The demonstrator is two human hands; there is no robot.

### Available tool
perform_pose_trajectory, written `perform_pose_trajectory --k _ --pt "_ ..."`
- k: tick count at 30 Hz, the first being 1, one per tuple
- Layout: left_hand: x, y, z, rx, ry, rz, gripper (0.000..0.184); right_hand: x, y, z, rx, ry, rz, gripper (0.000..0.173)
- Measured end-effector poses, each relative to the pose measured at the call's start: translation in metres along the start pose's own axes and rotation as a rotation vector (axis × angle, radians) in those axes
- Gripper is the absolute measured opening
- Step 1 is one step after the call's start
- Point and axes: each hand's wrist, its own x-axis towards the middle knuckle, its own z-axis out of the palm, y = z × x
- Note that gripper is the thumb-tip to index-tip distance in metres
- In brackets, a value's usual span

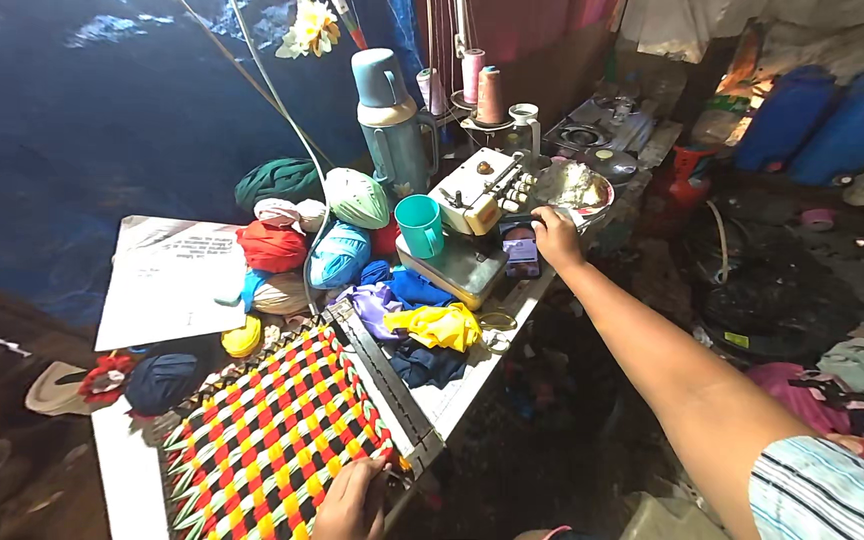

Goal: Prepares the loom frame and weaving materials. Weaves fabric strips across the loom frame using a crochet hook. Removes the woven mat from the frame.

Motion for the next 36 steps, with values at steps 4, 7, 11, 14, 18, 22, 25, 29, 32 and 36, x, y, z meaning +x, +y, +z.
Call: perform_pose_trajectory --k 4,7,11,14,18,22,25,29,32,36 --pt "0.001 0.001 0.0 0.01 -0.007 0.0 0.014 0.0 0.0 0.002 -0.006 0.014 0.0 0.026" --pt "0.001 0.0 0.0 0.01 -0.004 0.004 0.014 0.0 0.0 0.002 -0.002 0.016 -0.005 0.027" --pt "0.0 -0.001 0.0 -0.002 -0.012 0.005 0.014 -0.001 0.004 0.002 0.014 0.005 -0.02 0.029" --pt "0.0 -0.002 0.0 0.001 -0.013 0.009 0.015 -0.004 0.004 0.0 0.021 0.0 -0.025 0.03" --pt "0.001 0.0 0.0 0.001 -0.005 0.008 0.014 -0.005 0.005 0.0 0.028 -0.002 -0.033 0.032" --pt "0.0 -0.001 0.0 0.012 -0.002 0.017 0.014 -0.005 0.006 -0.001 0.035 -0.023 -0.022 0.034" --pt "0.0 -0.002 0.001 0.018 -0.001 0.024 0.014 -0.005 0.007 -0.002 0.039 -0.051 -0.009 0.038" --pt "-0.001 -0.002 0.001 0.014 0.002 0.024 0.014 -0.01 0.006 -0.005 0.087 -0.159 0.088 0.068" --pt "-0.001 -0.003 0.002 0.011 0.007 0.021 0.014 -0.023 0.017 -0.003 0.106 -0.194 0.202 0.089" --pt "-0.001 -0.005 0.003 0.024 0.026 0.032 0.015 -0.043 0.033 0.005 0.079 -0.257 0.333 0.081"
